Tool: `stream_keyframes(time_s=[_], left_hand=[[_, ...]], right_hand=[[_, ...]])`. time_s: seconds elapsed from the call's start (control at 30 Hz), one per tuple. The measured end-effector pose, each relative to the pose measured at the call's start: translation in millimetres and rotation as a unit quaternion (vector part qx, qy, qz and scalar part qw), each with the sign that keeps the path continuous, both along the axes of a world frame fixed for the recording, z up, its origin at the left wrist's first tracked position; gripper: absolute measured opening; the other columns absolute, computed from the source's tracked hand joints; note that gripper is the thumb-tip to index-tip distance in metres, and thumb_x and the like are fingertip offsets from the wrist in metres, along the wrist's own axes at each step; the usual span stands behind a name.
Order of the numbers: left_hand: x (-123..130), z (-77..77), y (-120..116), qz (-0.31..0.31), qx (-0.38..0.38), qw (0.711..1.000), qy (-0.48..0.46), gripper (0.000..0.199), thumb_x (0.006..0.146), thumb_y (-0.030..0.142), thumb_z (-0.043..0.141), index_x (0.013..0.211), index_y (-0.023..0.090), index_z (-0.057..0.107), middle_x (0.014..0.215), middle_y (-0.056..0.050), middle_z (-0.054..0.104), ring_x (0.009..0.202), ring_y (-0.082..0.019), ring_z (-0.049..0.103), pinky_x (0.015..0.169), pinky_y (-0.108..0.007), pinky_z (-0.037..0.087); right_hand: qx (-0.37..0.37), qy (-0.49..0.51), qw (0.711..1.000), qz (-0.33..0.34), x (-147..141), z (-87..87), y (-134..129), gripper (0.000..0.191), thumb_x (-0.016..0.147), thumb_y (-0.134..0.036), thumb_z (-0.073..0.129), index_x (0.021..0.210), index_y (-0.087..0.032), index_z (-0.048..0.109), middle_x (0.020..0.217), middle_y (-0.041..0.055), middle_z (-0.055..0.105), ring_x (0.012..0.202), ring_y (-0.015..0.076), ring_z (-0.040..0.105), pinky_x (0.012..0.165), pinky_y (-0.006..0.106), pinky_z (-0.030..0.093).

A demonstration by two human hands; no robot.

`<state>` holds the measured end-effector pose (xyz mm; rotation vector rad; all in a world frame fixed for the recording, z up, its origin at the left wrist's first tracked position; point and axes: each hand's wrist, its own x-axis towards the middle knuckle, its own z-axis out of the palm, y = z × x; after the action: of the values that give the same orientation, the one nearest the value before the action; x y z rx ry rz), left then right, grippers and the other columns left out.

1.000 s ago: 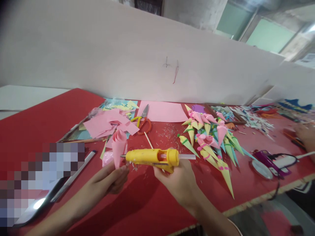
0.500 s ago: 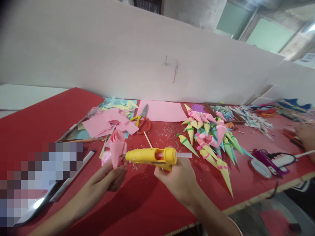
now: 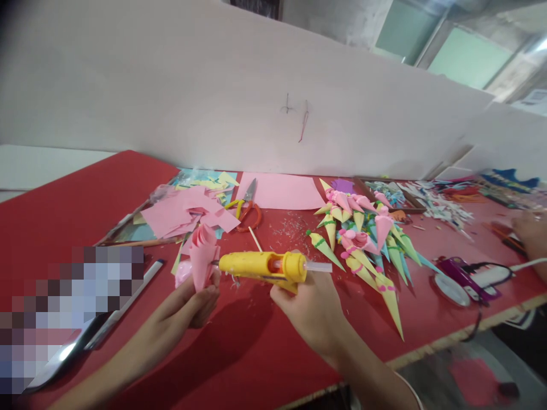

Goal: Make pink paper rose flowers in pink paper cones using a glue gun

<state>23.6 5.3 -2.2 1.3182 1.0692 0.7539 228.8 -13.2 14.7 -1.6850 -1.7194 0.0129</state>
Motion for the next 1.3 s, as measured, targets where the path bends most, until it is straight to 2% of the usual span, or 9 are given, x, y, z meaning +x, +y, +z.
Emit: stream_keyframes(time_s=[0.33,0.5,0.67,0.73,0.8,0.9,1.07,1.2,1.3], left_hand=[[0,1.5,1,-0.001,-0.018,1.0,-0.011,0.032,0.08,0.047,0.053,0.065,0.021,0.043,0.057,0.007,0.033,0.052,-0.01,0.027,0.048,-0.023,0.026],[0,2.3,-2,-0.002,-0.028,0.999,-0.03,0.031,0.081,0.051,0.052,0.072,0.021,0.046,0.056,0.008,0.031,0.052,-0.01,0.026,0.049,-0.023,0.025],[0,0.5,-3,-0.021,-0.062,0.996,-0.056,0.042,0.074,0.06,0.057,0.066,0.021,0.043,0.056,0.008,0.032,0.052,-0.01,0.027,0.049,-0.024,0.025],[1,-1.1,-2,-0.021,-0.081,0.993,-0.087,0.046,0.072,0.061,0.059,0.062,0.021,0.038,0.054,0.008,0.029,0.051,-0.009,0.025,0.048,-0.024,0.024],[2,-4.4,0,-0.021,-0.093,0.988,-0.124,0.048,0.072,0.059,0.061,0.059,0.022,0.034,0.051,0.009,0.027,0.048,-0.008,0.023,0.046,-0.023,0.023],[2,-12.3,4,-0.036,-0.12,0.976,-0.176,0.048,0.07,0.056,0.063,0.057,0.022,0.032,0.046,0.011,0.024,0.042,-0.006,0.018,0.041,-0.022,0.017],[0,-19.3,8,-0.04,-0.196,0.959,-0.2,0.044,0.066,0.046,0.068,0.058,0.022,0.032,0.04,0.014,0.021,0.036,-0.004,0.011,0.037,-0.02,0.011],[-2,-19.2,7,-0.031,-0.203,0.953,-0.224,0.046,0.066,0.042,0.069,0.055,0.022,0.029,0.04,0.014,0.021,0.036,-0.003,0.011,0.037,-0.019,0.012],[-3,-21.3,6,-0.034,-0.199,0.947,-0.25,0.042,0.069,0.042,0.067,0.056,0.021,0.032,0.041,0.013,0.021,0.036,-0.003,0.011,0.038,-0.018,0.014]], right_hand=[[0.025,-0.029,0.999,0.001,1,4.0,2,0.018,0.068,-0.024,0.044,0.065,-0.019,0.061,0.052,0.004,0.065,0.046,0.019,0.062,0.045,0.027,0.047],[0.042,-0.043,0.998,-0.001,1,7.5,3,0.019,0.069,-0.024,0.043,0.059,-0.02,0.058,0.047,0.0033,0.062,0.041,0.0184,0.059,0.043,0.027,0.046],[0.065,-0.015,0.997,-0.039,13,5.3,15,0.015,0.072,-0.028,0.048,0.066,-0.02,0.06,0.057,0.005,0.067,0.052,0.021,0.064,0.053,0.029,0.05],[0.038,-0.002,0.997,-0.069,23,-1.7,25,0.019,0.074,-0.035,0.051,0.069,-0.019,0.061,0.06,0.0057,0.067,0.056,0.0224,0.065,0.057,0.03,0.051],[-0.011,-0.014,0.997,-0.081,35,-13.3,38,0.028,0.078,-0.04,0.05,0.081,-0.016,0.063,0.076,0.0105,0.07,0.075,0.0262,0.067,0.068,0.033,0.052],[-0.054,-0.033,0.996,-0.07,50,-34.5,53,0.028,0.083,-0.032,0.044,0.092,-0.012,0.062,0.084,0.0126,0.07,0.081,0.026,0.067,0.071,0.034,0.052],[-0.124,-0.083,0.988,-0.045,56,-56.3,59,0.018,0.081,-0.024,0.05,0.088,-0.014,0.062,0.085,0.0113,0.07,0.086,0.0264,0.066,0.077,0.035,0.05],[-0.161,-0.111,0.98,-0.044,58,-50.0,55,0.023,0.082,-0.027,0.052,0.095,-0.01,0.062,0.092,0.0155,0.068,0.092,0.029,0.064,0.081,0.037,0.048],[-0.181,-0.13,0.974,-0.038,64,-28.1,44,0.03,0.078,-0.028,0.058,0.1,-0.009,0.061,0.101,0.0188,0.066,0.1,0.0333,0.061,0.083,0.04,0.047]])
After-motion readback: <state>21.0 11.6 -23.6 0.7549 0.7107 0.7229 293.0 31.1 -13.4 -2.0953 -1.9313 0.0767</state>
